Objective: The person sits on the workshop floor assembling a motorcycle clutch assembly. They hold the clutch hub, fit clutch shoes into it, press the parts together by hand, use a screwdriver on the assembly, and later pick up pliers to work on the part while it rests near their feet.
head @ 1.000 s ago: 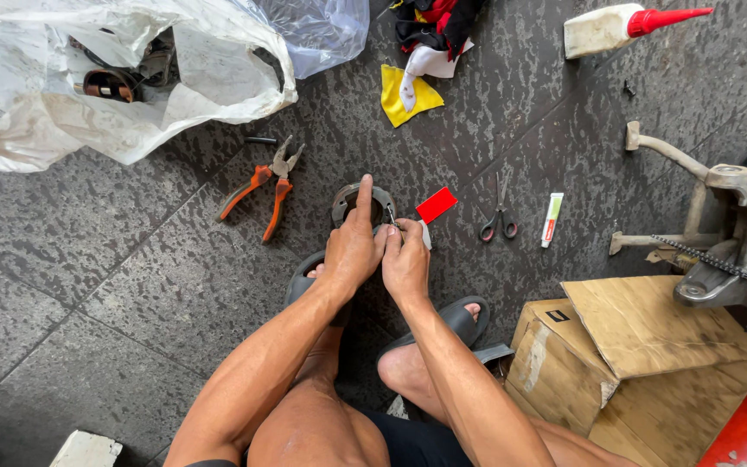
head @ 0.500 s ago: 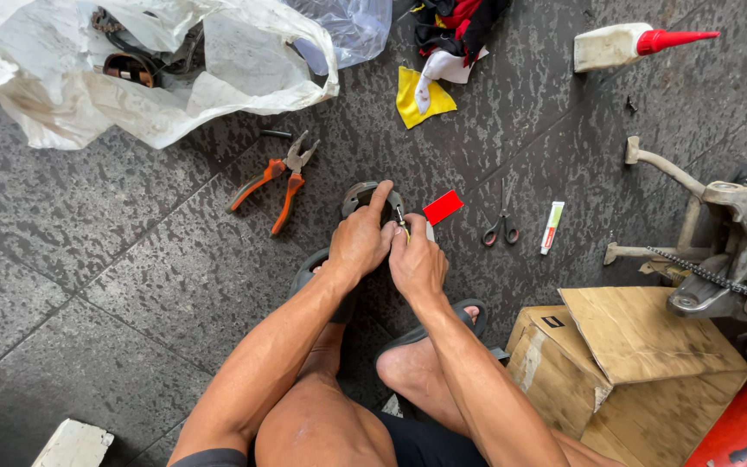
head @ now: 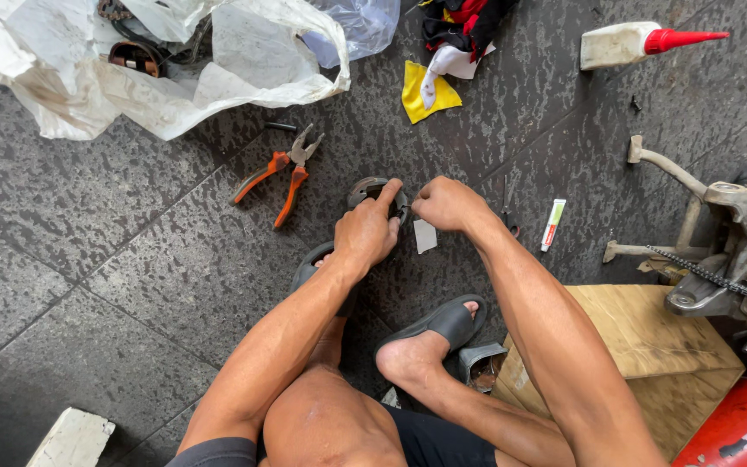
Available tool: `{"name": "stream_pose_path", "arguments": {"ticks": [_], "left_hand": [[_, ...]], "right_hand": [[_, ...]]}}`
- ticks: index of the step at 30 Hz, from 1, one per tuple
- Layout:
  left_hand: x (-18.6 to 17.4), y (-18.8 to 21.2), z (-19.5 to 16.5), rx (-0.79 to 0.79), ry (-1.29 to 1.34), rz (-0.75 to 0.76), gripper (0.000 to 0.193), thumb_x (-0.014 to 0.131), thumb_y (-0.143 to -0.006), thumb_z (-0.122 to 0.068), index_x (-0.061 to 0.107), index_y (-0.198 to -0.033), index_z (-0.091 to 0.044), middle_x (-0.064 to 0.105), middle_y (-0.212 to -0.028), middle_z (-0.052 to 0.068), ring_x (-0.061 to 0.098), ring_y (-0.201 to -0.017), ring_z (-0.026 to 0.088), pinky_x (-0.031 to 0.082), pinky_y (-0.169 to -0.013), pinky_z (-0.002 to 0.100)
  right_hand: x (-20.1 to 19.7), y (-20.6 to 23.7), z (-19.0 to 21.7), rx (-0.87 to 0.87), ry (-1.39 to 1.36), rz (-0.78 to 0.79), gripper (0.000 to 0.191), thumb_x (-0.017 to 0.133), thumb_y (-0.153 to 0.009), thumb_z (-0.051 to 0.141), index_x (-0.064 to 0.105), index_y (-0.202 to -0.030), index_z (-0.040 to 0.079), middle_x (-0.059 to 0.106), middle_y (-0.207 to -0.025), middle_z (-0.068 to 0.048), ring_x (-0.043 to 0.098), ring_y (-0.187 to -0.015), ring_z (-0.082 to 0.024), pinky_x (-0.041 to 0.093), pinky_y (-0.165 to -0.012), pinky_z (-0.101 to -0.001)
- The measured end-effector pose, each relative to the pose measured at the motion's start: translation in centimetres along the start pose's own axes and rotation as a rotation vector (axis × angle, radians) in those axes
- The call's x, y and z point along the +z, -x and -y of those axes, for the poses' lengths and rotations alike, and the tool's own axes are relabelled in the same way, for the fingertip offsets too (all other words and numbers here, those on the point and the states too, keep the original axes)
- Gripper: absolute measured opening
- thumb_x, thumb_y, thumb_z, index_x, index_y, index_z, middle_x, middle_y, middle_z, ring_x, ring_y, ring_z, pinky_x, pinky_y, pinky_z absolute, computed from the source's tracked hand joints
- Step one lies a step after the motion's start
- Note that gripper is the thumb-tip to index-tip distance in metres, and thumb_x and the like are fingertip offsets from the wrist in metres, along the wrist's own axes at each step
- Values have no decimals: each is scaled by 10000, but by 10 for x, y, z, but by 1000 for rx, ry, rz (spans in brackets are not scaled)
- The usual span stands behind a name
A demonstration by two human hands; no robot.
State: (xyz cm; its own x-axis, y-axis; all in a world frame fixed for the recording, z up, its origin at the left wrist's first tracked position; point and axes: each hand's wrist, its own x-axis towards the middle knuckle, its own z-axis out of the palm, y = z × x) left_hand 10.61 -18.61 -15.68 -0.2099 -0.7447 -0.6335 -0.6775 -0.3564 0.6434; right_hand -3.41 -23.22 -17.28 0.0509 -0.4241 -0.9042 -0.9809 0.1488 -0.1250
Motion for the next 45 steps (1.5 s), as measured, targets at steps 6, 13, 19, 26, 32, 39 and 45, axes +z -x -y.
{"name": "stream_pose_path", "arguments": {"ticks": [6,13,19,26,32,39,45], "left_hand": [[-1,-10,1,112,-100,35,700,655,-892,-160,396,-1528,-293,665,-1061,187,696,-876,429,553,-735,556],[8,-3,20,381,-8,-270,476,663,-878,-96,558,-1340,-153,644,-1044,147,693,-867,391,553,-691,498],[27,22,41,173,191,-382,105,685,-947,-151,674,-1039,-103,671,-975,106,690,-823,366,548,-693,469],[44,40,43,233,162,-195,171,708,-861,-156,697,-1022,-101,693,-970,119,690,-838,384,541,-696,492],[42,27,31,339,203,-211,175,690,-940,-187,677,-1105,-130,687,-997,122,693,-873,392,556,-724,483],[33,14,18,340,259,-277,230,672,-917,-143,656,-1135,-68,683,-1019,156,685,-866,409,554,-709,480],[31,5,14,142,485,-413,213,680,-913,-103,688,-1112,-29,734,-975,164,739,-849,310,581,-743,385]], "right_hand": [[8,9,-33,-138,-228,-144,332,592,-905,287,749,-1072,48,745,-971,-220,728,-946,-362,550,-850,-440],[104,49,-41,-14,-600,-674,191,712,-875,159,680,-1004,22,755,-906,-143,727,-855,-206,552,-795,-362],[146,46,1,302,-732,-610,299,812,-841,259,670,-972,32,669,-666,-143,618,-585,-181,505,-585,-370],[134,44,4,171,-1807,-360,135,724,-910,199,630,-944,108,536,-698,34,444,-505,-68,322,-420,-241],[113,40,-1,114,-1997,-192,149,702,-929,188,568,-907,128,494,-727,28,434,-509,-60,322,-416,-219],[101,29,3,126,-1928,-214,162,663,-953,220,569,-891,104,512,-675,30,415,-500,-62,298,-405,-220],[79,11,3,-16,-873,-817,284,730,-917,260,718,-1063,17,715,-779,-22,644,-694,-97,519,-634,-285]]}}
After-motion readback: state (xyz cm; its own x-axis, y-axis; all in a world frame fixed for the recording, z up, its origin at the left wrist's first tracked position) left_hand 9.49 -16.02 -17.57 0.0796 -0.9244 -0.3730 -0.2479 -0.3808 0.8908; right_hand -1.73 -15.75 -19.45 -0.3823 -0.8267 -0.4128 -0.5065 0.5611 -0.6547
